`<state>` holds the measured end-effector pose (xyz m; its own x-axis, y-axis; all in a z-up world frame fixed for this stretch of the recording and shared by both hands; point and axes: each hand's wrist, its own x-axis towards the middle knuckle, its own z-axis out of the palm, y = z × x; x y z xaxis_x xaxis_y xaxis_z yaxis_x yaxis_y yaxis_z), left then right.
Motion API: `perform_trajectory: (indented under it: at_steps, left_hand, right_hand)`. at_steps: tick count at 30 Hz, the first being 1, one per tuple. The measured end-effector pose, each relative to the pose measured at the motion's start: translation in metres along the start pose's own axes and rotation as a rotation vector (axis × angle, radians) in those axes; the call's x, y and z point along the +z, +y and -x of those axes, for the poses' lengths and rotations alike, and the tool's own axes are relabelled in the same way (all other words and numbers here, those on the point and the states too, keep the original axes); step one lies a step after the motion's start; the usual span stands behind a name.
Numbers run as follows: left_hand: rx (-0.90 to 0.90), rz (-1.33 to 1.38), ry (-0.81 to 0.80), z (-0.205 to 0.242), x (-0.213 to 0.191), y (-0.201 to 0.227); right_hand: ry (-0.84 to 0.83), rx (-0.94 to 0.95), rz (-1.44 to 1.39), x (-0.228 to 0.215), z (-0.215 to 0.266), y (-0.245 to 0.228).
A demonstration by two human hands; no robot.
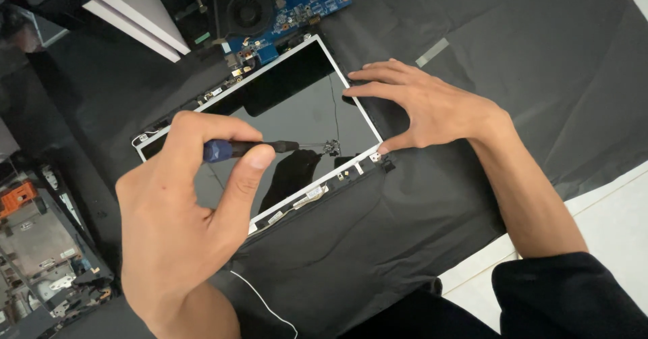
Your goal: The person places a laptop screen into a metal frame and secures it by tightening screws at the corners using a screwdriver. They then use a prying tool to adjust the edges of the screen within the frame.
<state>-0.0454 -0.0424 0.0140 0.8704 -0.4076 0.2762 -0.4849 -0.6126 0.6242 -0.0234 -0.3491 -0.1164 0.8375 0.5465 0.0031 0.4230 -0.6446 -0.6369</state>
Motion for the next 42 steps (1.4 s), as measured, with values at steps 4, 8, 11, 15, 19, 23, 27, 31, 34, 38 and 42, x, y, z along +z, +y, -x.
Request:
perform_trajectory:
  at_steps: [4, 8, 11, 15, 19, 23, 27, 31, 34, 38, 42]
  left_hand:
    - [0.003, -0.006, 0.001, 0.000, -0.002, 0.000]
    - [-0.008, -0.016, -0.001, -0.001, -0.005, 0.003]
    - [-0.032, -0.006, 0.019, -0.005, -0.008, 0.008]
    - [-0.049, -0.014, 0.040, -0.007, -0.011, 0.008]
    - [-0.020, -0.004, 0.043, -0.002, -0.014, 0.003]
    - [0.006, -0.011, 0.041, -0.001, -0.018, 0.003]
    - [-0.015, -0.071, 0.061, -0.001, -0.026, 0.008]
    - [-0.122, 0.032, 0.069, 0.000, -0.034, 0.007]
    - [-0.032, 0.037, 0.090, 0.005, -0.041, 0.000]
    - [-0.001, 0.201, 0.124, 0.014, -0.047, -0.004]
    - [0.114, 0.126, 0.106, 0.029, -0.065, -0.022]
  right_hand:
    - [-0.006, 0.027, 0.019, 0.002, 0.000, 0.002]
    - [-0.004, 0.011, 0.026, 0.002, 0.001, 0.005]
    - [0.007, -0.021, 0.019, 0.004, 0.002, 0.006]
    - [0.035, -0.080, 0.033, 0.009, 0.002, 0.010]
    - [0.040, -0.075, 0.062, 0.007, 0.001, 0.001]
    - [0.112, -0.050, 0.136, 0.017, 0.000, -0.004]
    - [0.180, -0.143, 0.182, 0.032, -0.011, -0.012]
    - [0.097, -0.150, 0.171, 0.042, -0.014, -0.007]
    - [0.063, -0.142, 0.152, 0.046, -0.014, -0.003]
    - [0.064, -0.145, 0.132, 0.048, -0.014, -0.003]
    - [0.077, -0.158, 0.142, 0.043, -0.015, -0.011]
